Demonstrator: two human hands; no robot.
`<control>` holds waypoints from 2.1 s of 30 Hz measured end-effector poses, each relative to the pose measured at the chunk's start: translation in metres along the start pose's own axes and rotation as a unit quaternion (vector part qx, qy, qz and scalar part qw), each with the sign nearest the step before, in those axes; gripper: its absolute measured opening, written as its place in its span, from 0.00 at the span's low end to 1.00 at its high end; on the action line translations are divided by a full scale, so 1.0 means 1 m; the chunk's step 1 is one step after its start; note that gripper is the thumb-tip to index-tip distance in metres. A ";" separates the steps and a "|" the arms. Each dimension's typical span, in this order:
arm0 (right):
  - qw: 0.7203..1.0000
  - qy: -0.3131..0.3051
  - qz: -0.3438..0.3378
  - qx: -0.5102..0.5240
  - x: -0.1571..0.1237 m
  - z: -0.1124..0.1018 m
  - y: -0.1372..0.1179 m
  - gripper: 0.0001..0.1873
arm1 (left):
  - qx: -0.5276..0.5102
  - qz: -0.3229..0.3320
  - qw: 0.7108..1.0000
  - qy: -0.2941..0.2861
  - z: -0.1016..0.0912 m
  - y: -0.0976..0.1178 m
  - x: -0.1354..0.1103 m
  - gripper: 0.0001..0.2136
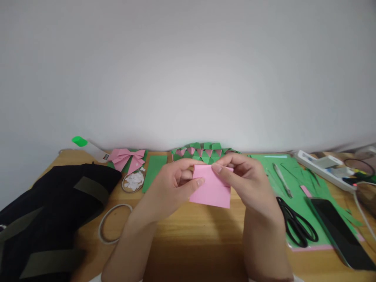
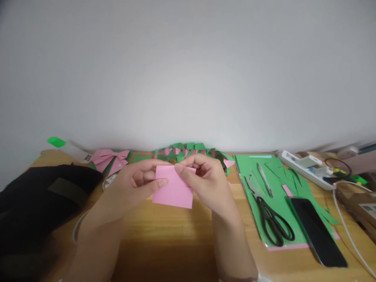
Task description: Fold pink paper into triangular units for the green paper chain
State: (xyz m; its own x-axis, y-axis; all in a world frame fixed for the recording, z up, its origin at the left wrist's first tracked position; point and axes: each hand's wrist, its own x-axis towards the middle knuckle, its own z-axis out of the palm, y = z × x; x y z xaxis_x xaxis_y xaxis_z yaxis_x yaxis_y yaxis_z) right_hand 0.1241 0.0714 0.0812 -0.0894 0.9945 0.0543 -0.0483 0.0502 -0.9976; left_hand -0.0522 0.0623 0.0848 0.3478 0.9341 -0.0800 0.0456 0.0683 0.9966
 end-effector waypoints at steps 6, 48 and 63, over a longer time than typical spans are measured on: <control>0.999 -0.031 0.031 -0.021 -0.001 -0.002 -0.003 0.13 | -0.051 -0.071 0.996 -0.015 -0.002 0.000 0.002 0.05; 0.997 0.023 0.033 0.068 0.005 0.000 0.001 0.14 | -0.067 -0.016 0.997 0.040 0.013 -0.007 0.007 0.26; 0.990 0.001 0.069 0.124 0.010 -0.001 0.004 0.16 | 0.003 0.051 0.996 0.073 0.015 -0.011 0.004 0.24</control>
State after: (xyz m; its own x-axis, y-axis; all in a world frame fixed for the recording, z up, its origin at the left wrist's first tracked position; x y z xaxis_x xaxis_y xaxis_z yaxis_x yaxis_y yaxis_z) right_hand 0.1244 0.0815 0.0776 -0.1104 0.9906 -0.0810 -0.2779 -0.1090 -0.9544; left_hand -0.0376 0.0597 0.0737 0.2114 0.9771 0.0254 0.0233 -0.0310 0.9992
